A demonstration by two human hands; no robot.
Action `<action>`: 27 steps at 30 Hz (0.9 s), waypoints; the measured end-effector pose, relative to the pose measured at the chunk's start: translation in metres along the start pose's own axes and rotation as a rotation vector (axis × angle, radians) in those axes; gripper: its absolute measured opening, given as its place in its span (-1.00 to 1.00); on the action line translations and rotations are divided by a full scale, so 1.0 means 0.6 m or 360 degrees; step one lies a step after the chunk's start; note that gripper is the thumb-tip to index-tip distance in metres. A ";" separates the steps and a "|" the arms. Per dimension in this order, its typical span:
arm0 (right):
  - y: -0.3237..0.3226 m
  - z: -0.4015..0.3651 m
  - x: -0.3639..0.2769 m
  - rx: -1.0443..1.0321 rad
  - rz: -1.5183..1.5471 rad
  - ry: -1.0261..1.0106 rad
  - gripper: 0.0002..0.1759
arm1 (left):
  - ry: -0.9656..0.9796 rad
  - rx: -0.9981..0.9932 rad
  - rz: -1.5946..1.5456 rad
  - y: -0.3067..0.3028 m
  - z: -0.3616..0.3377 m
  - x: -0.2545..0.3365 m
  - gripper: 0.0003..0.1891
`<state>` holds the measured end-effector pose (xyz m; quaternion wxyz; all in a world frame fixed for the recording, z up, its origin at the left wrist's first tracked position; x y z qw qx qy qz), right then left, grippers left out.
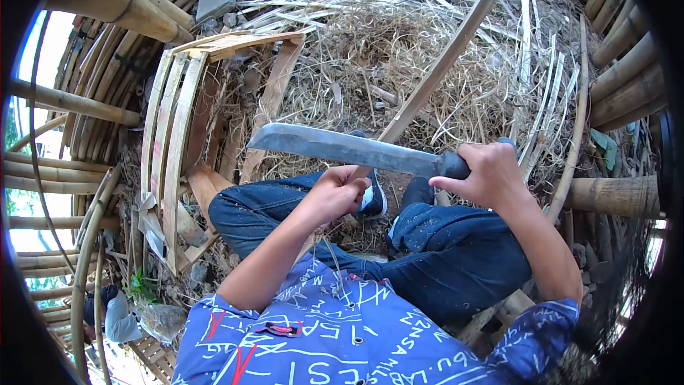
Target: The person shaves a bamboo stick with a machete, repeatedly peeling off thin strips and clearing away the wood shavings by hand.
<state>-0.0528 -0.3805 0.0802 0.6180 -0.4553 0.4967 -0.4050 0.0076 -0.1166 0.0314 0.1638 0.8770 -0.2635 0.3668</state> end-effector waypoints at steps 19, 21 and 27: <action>-0.042 -0.008 0.017 0.0500 -0.0139 0.0125 -0.33 | 0.0724 0.0183 0.0460 0.018 -0.028 0.018 -0.63; -0.048 -0.009 0.019 0.0517 -0.0202 0.0090 -0.32 | 0.0753 0.0175 0.0493 0.018 -0.033 0.025 -0.64; -0.052 -0.012 0.014 0.0450 -0.0236 0.0040 -0.31 | 0.0774 0.0183 0.0582 0.019 -0.042 0.028 -0.63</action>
Point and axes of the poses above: each hand's wrist, its own z-axis towards the middle knuckle, its own y-axis out of the palm, x = y × z, the point moved 1 cm from there along z, towards the middle knuckle, and after that the axes turned 1 degree about -z, right-handed, at the moved point
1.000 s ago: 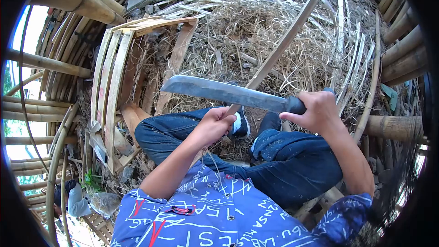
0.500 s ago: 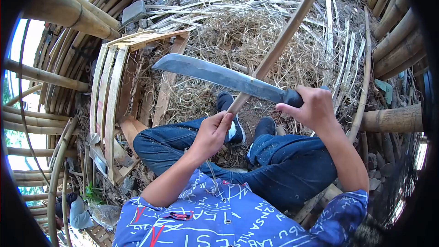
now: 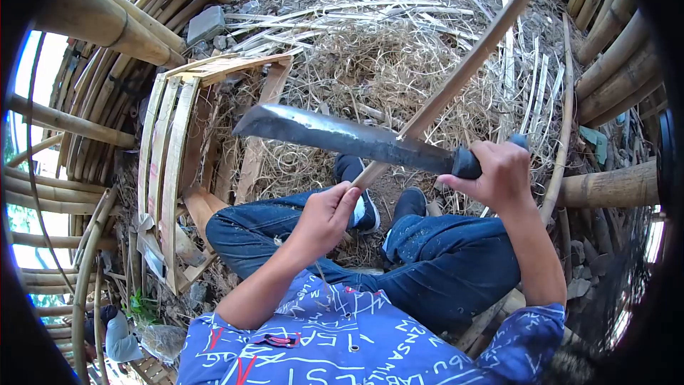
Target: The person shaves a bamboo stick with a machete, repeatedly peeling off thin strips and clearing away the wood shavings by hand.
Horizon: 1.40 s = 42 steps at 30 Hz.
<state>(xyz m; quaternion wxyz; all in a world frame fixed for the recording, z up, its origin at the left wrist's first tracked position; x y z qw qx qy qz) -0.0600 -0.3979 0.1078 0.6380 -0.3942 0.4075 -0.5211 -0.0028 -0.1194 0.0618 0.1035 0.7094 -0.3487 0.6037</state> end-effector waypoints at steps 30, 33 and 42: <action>-0.030 -0.018 0.048 0.0286 -0.0208 0.0054 -0.27 | -0.0059 -0.0119 0.0357 -0.093 -0.063 0.011 -0.69; -0.033 -0.012 0.043 0.0248 -0.0165 0.0053 -0.27 | -0.0095 -0.0127 0.0325 -0.099 -0.068 0.006 -0.68; -0.020 0.017 -0.004 0.0145 0.0044 0.0078 -0.31 | -0.0091 -0.0010 0.0042 -0.035 -0.050 0.016 -0.70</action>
Point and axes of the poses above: each hand's wrist, its own z-axis towards the middle knuckle, its own y-axis out of the palm, x = y × z, the point moved 1 cm from there along z, towards the middle knuckle, and after that the axes turned 1 degree about -z, right-handed, at the moved point
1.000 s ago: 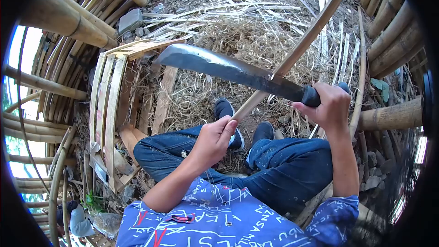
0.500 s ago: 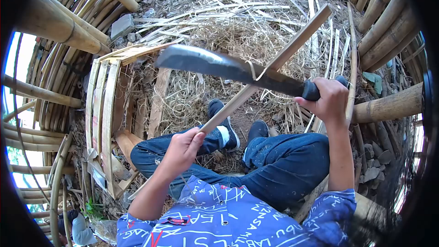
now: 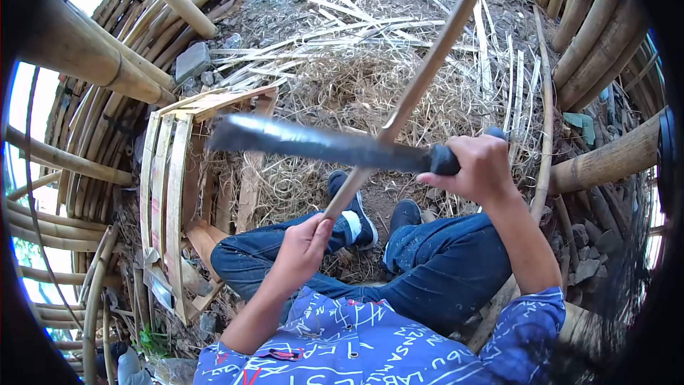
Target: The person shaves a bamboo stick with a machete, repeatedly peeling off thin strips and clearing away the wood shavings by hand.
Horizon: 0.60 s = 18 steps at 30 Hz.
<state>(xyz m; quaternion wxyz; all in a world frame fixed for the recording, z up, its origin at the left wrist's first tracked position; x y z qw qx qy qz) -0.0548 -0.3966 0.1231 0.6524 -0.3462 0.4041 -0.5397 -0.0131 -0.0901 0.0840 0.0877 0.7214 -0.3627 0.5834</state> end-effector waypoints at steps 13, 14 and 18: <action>-0.027 -0.029 0.063 0.0161 -0.0201 0.0091 -0.28 | -0.0004 -0.0165 0.0140 -0.035 -0.015 -0.005 -0.68; -0.028 -0.031 0.064 0.0159 -0.0213 0.0095 -0.28 | -0.0015 -0.0165 0.0150 -0.038 -0.014 -0.007 -0.67; -0.021 -0.030 0.056 0.0111 -0.0089 0.0078 -0.27 | -0.0092 -0.0209 0.0092 -0.056 -0.019 -0.027 -0.67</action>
Point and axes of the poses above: each hand's wrist, its own z-axis towards the middle knuckle, its own y-axis out of the palm, x = y × z, the point moved 1 cm from there along z, towards the middle knuckle, and after that the axes turned 1 degree about -z, right-handed, at the moved point
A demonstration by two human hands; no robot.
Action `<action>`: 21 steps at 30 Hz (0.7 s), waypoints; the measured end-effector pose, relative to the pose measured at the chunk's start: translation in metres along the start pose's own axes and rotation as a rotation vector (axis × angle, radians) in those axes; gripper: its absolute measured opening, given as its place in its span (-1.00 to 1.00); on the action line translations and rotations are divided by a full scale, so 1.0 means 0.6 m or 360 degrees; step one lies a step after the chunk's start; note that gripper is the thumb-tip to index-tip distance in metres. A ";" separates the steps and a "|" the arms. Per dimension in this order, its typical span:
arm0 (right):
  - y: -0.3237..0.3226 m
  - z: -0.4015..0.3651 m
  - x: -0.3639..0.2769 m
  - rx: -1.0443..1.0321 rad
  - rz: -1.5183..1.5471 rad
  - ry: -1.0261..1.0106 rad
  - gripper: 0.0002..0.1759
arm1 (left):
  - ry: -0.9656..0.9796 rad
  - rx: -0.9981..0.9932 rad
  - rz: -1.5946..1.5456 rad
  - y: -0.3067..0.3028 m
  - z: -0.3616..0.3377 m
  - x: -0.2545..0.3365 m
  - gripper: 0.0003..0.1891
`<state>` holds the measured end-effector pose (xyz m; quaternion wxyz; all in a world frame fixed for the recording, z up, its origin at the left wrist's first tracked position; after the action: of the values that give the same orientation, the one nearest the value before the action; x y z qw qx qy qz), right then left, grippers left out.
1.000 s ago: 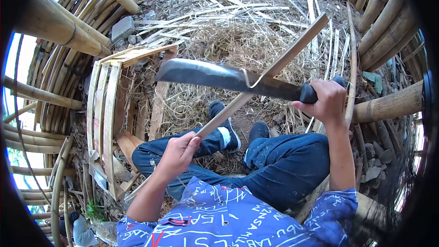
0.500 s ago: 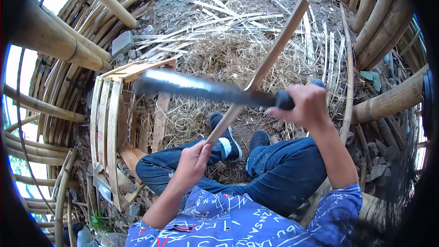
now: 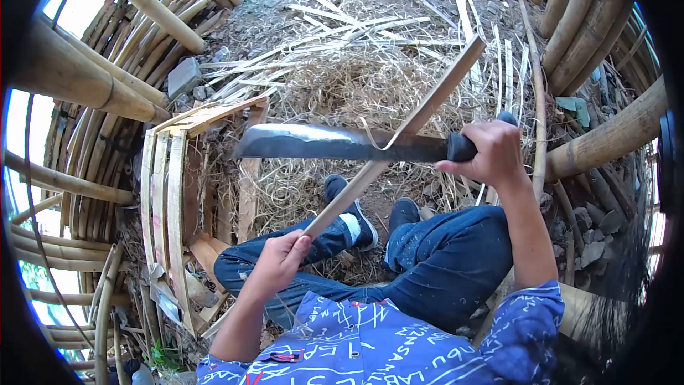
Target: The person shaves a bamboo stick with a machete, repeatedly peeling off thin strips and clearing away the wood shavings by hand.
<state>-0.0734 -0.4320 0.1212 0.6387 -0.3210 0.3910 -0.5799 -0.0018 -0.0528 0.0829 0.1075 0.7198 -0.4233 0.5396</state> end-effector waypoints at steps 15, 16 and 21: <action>0.022 0.018 -0.044 -0.0096 0.0070 0.0060 -0.30 | -0.0040 0.0147 -0.0008 0.022 0.027 0.022 -0.70; 0.024 0.017 -0.044 -0.0109 0.0091 0.0094 -0.30 | 0.0023 0.0176 -0.0007 0.025 0.030 0.020 -0.70; 0.022 0.024 -0.077 -0.0140 0.0131 -0.0162 -0.29 | 0.0182 0.0147 0.0141 0.053 0.046 0.055 -0.71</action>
<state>-0.0554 -0.3849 0.1225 0.6663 -0.3613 0.3960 -0.5185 -0.0041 -0.1058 0.0909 0.0742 0.6726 -0.4227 0.6029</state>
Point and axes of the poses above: each hand's wrist, its own z-axis towards the middle knuckle, its own y-axis out of the palm, x = y × z, the point moved 1 cm from there along z, towards the middle knuckle, and after that the axes turned 1 degree about -z, right-handed, at the moved point
